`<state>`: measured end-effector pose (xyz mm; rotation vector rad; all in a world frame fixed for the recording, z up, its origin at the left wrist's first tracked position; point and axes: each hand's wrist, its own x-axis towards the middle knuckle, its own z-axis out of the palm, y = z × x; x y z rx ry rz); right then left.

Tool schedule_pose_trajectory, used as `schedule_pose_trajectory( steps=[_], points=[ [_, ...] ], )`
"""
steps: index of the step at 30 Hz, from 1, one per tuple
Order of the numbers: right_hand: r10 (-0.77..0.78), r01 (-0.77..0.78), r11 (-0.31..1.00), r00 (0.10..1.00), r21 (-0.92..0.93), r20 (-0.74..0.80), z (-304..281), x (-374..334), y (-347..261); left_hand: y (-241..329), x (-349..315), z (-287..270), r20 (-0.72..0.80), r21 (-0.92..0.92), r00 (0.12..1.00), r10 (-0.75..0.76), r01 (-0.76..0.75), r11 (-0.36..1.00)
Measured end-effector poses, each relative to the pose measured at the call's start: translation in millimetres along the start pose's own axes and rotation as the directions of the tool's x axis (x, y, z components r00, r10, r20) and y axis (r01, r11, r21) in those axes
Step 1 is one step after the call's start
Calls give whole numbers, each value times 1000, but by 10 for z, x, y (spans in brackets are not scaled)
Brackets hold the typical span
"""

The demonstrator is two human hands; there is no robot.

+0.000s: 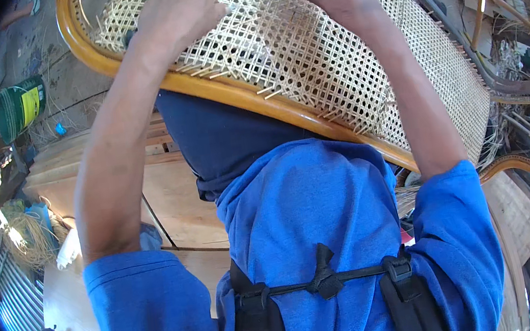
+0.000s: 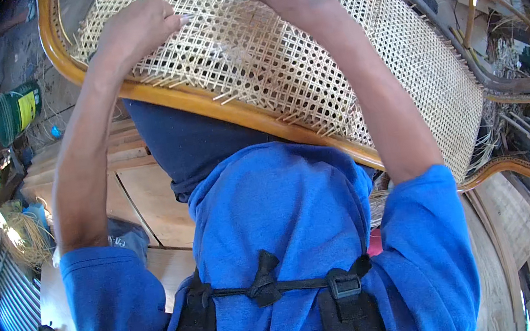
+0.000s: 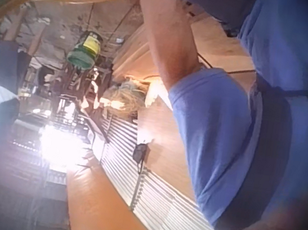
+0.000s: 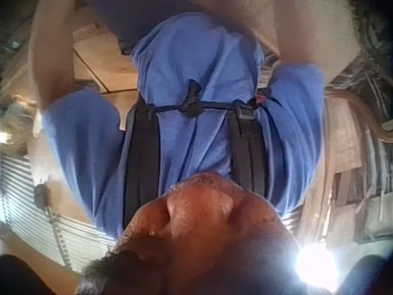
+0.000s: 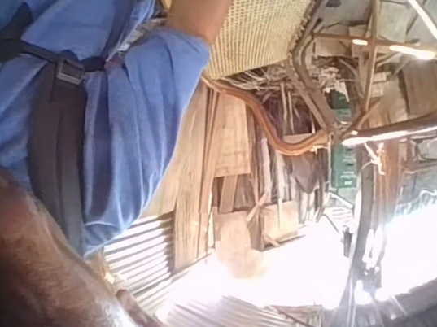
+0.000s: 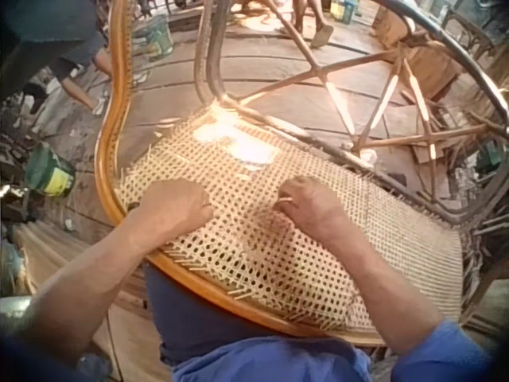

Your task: Repairing a rattan or bamboo chair seat by weaving new strips through the frame and trimming them.

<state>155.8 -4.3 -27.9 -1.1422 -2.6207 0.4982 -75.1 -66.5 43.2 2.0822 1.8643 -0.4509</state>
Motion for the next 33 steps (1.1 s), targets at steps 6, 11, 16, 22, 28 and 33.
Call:
schedule_pose_trajectory(
  steps=[6,11,16,22,28,33],
  points=[
    [148,-125,986,962,-111,229,-202,-237,202,75,116,137,30,-530,997,-76,80,844],
    [138,-138,990,947,-21,291,-225,-185,321,181,138,139,135,-563,985,-109,167,809],
    [297,-480,545,878,688,376,-150,-210,582,188,316,163,233,-948,953,196,177,266],
    [353,-426,730,905,535,237,162,-153,449,-119,337,-16,393,-654,873,289,44,756],
    [210,-165,930,972,330,-105,431,-219,349,-368,-282,-88,383,-653,914,133,167,738],
    [196,-149,944,971,294,-136,455,-279,312,-447,-557,-153,249,-651,967,55,125,749]
  ],
)
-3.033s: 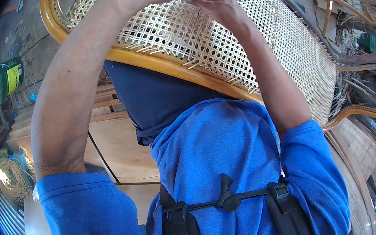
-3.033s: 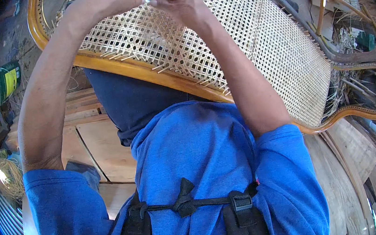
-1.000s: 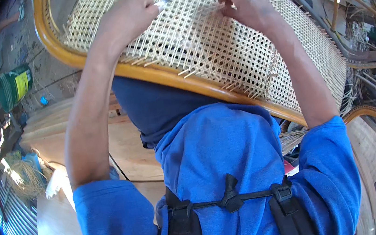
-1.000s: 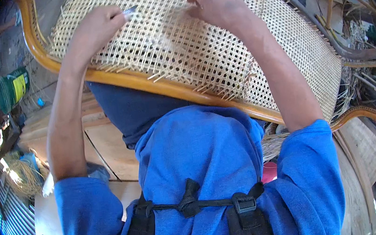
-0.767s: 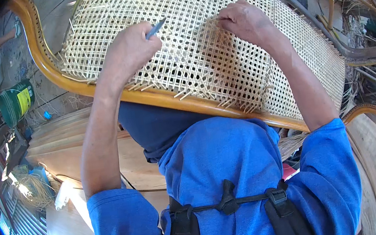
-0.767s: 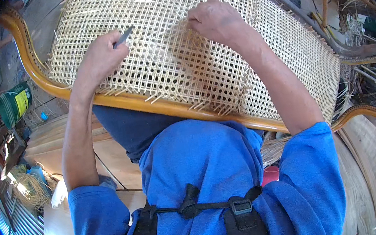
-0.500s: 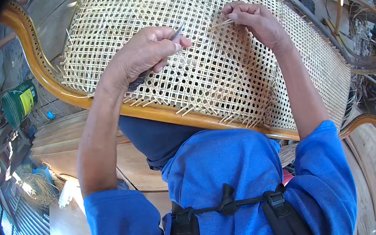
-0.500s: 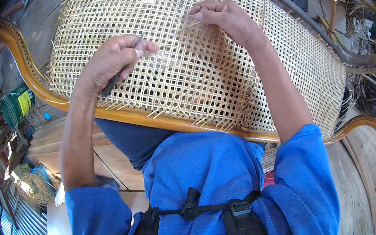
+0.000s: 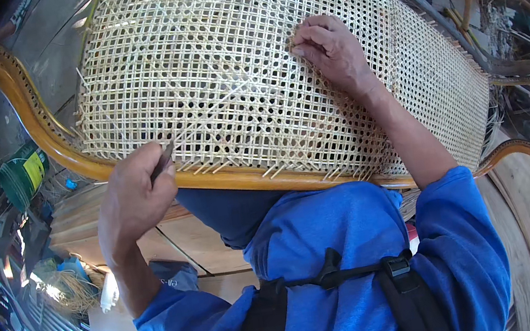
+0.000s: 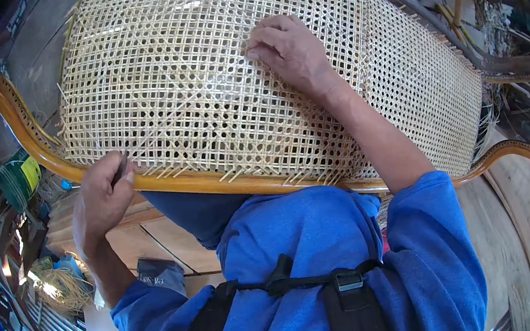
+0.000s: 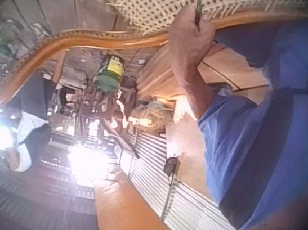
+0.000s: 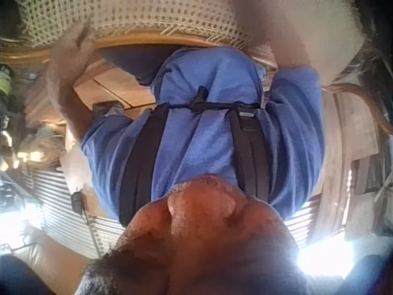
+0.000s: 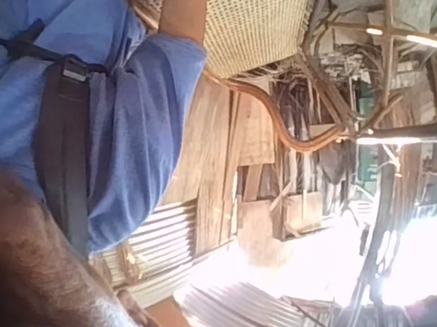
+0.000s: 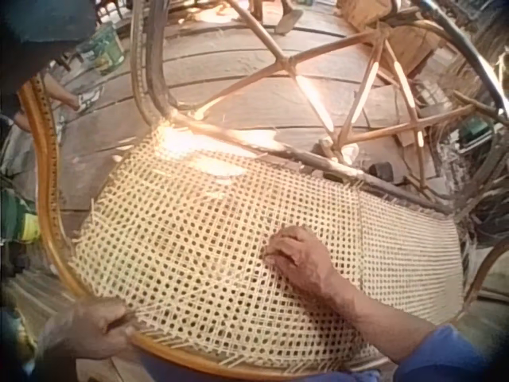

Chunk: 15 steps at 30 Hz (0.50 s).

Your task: Repairing a rattan or bamboo chair seat by weaving new strips through the frame and trimming them.

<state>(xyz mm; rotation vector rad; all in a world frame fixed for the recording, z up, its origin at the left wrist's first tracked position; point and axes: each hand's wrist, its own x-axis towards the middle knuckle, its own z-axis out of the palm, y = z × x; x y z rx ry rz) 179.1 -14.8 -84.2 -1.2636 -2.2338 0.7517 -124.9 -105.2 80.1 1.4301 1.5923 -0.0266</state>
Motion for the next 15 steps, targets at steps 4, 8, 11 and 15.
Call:
schedule_pose_trajectory(
  steps=[4,8,11,15],
  points=[
    [-25,26,1000,999,-12,26,-71,-10,-64,-152,-194,-9,-22,-28,1000,8,-9,1000],
    [-44,50,995,996,-87,74,-109,-58,-150,-251,-309,146,2,-103,999,48,-48,994],
    [-67,80,982,995,-169,78,-75,-125,-50,-369,-194,215,93,-232,996,-9,30,972],
    [77,-80,993,996,-86,-39,43,-189,40,-565,-182,399,148,-396,988,-52,108,912]
  ],
)
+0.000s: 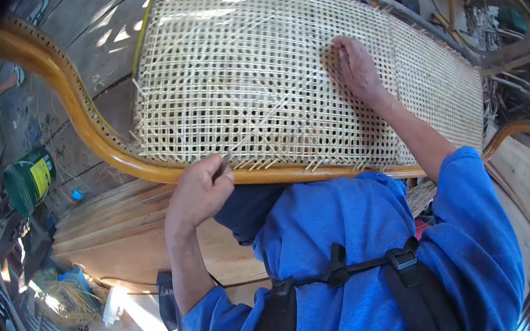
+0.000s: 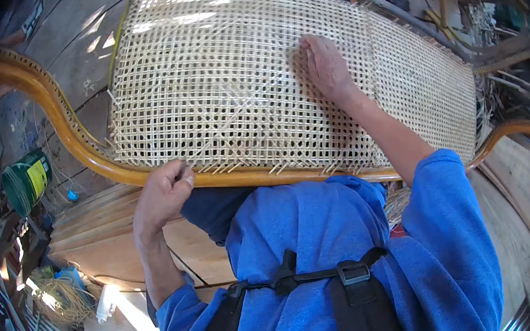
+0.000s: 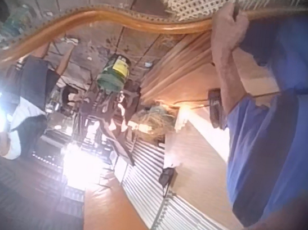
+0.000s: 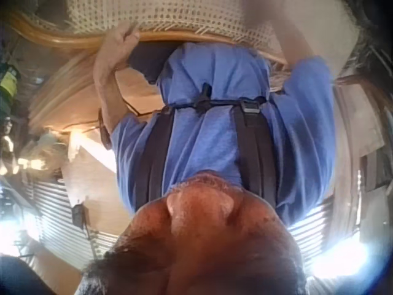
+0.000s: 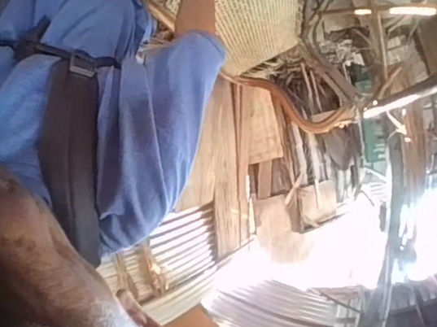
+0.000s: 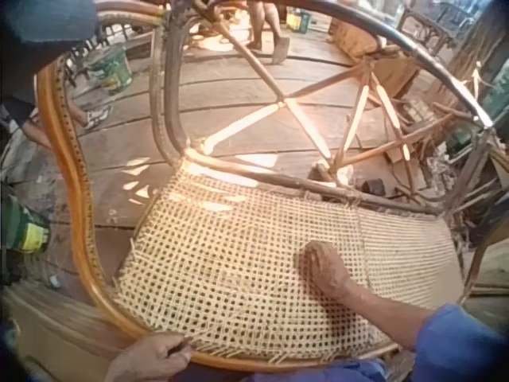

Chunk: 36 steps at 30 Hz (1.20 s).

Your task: Repairing a rattan or bamboo chair seat by weaving new strips through the frame and trimming them.

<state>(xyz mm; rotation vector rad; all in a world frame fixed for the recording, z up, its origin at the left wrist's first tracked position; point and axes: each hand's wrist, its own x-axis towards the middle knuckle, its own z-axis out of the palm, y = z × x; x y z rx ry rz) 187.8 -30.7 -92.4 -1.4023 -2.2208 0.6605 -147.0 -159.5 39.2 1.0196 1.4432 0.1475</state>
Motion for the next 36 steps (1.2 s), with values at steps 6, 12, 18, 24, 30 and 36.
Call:
schedule_pose_trajectory(
  steps=[6,12,18,24,30,36],
  points=[
    [128,-95,975,979,199,-159,137,14,48,-18,-92,1,1,-355,999,-50,47,934],
    [292,-291,945,956,153,15,-67,327,-158,-78,-120,61,-242,-411,970,-12,-91,907],
    [-398,301,907,841,294,366,330,358,-1429,162,-348,288,-500,-278,864,49,-214,936],
    [-284,-176,671,836,720,469,-340,-397,-1801,401,-606,599,-806,-340,554,209,-722,603],
    [246,-657,466,740,593,626,-582,-606,-1359,803,498,1026,-360,-190,893,271,-354,916],
    [441,-737,547,657,398,612,-398,-293,-807,844,1234,670,-167,62,974,155,-146,987]
  ],
)
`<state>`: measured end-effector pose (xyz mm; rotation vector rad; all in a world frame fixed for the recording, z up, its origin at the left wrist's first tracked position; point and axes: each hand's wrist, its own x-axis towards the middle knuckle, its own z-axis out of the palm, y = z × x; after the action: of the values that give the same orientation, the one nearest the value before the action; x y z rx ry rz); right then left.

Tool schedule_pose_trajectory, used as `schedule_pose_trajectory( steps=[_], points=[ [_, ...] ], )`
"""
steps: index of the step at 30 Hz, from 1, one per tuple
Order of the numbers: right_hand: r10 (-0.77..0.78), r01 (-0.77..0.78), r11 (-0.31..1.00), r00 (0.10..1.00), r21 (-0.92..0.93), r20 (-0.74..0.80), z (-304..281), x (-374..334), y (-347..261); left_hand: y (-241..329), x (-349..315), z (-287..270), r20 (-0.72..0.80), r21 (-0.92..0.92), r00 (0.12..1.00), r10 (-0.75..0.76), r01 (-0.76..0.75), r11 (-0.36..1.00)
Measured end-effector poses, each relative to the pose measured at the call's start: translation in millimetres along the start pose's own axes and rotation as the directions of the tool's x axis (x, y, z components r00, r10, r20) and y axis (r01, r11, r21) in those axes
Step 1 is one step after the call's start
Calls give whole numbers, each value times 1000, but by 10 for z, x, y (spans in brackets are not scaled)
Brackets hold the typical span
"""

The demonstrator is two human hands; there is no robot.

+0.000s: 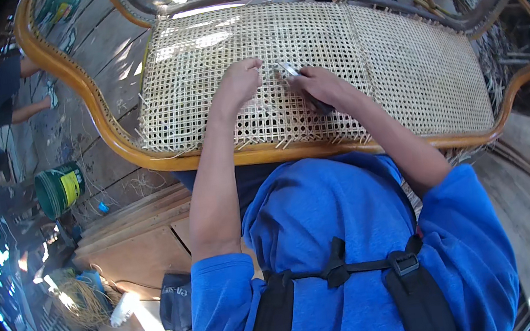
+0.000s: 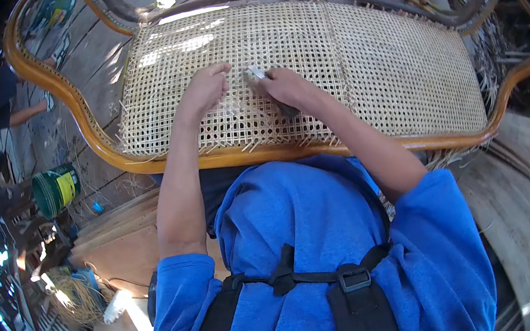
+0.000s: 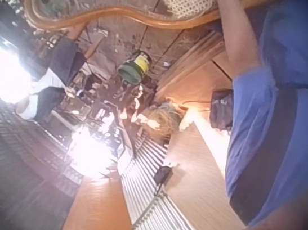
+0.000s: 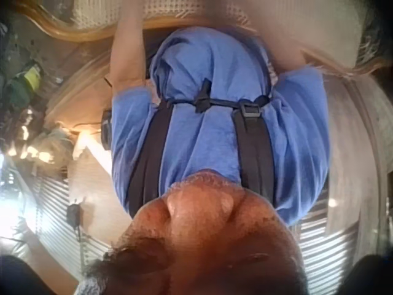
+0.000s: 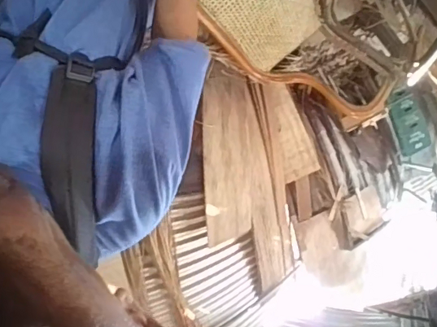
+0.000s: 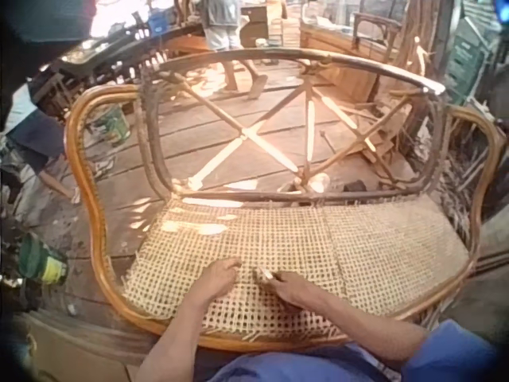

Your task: Repairing a rattan or bamboo chair seat by weaving new strips through the frame and trimming them.

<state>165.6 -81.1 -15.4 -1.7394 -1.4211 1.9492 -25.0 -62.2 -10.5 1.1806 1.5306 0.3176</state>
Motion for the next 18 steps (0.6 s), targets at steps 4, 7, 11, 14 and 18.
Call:
schedule_pose_trajectory(
  steps=[4,7,11,14,18],
  points=[
    [56,-55,996,998,-71,6,-38,66,-87,46,92,51,92,100,995,-37,28,995],
    [74,-74,997,997,4,22,-49,190,-38,36,144,92,118,110,992,-48,35,993],
    [106,-105,992,994,-67,18,6,209,-104,41,176,67,125,21,988,-91,89,996],
    [132,-134,989,991,-58,-24,112,270,-80,26,159,14,171,-155,978,-121,148,977],
    [35,-41,995,997,-86,-70,201,318,-44,-3,176,-94,229,-221,960,-161,212,952]
  ],
)
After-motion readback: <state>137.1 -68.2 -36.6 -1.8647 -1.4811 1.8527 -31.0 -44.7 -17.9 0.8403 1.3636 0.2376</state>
